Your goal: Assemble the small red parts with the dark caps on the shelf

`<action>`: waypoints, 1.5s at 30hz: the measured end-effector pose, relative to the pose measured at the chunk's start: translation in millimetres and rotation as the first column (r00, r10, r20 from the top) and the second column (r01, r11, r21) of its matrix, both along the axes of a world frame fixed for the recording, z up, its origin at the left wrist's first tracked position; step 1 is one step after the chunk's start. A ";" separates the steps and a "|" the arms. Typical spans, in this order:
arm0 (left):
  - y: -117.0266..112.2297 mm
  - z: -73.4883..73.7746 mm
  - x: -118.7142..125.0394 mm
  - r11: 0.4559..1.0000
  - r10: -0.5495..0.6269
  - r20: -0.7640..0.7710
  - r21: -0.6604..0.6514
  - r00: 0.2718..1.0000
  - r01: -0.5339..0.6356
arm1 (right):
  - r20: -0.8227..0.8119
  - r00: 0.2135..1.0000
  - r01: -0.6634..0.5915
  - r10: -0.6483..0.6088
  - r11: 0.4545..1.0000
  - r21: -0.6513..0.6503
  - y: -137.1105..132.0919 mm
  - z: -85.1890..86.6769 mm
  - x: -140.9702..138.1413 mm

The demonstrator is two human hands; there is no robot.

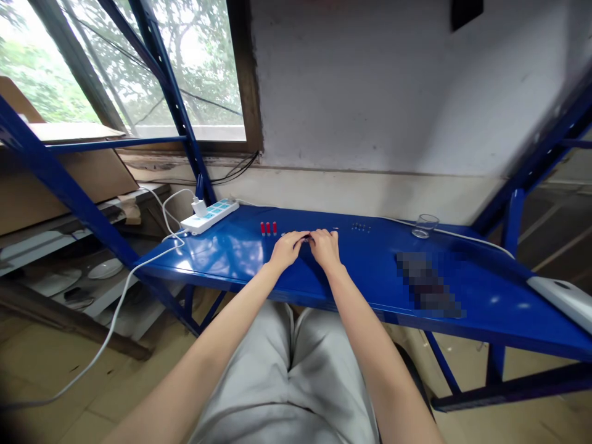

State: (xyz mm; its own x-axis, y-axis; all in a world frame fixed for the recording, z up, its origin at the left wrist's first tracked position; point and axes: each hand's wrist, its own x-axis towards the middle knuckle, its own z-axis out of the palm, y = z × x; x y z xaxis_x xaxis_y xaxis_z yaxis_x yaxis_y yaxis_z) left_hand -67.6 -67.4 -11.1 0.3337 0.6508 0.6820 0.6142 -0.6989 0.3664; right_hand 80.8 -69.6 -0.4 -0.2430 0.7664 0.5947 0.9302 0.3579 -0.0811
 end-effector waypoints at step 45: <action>9.9 -5.3 -4.2 0.937 0.124 0.408 -0.348 0.904 0.029 | -0.290 0.942 0.095 -0.169 0.963 -0.254 -0.6 -6.2 8.4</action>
State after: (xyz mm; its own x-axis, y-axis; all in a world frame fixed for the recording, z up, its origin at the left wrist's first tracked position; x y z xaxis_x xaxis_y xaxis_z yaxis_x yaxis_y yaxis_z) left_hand -71.9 -57.5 -16.4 0.0306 0.8739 0.4852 0.3791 -0.4593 0.8033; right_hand 89.1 -70.2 -6.6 0.0350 0.9047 0.4246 0.8842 0.1700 -0.4351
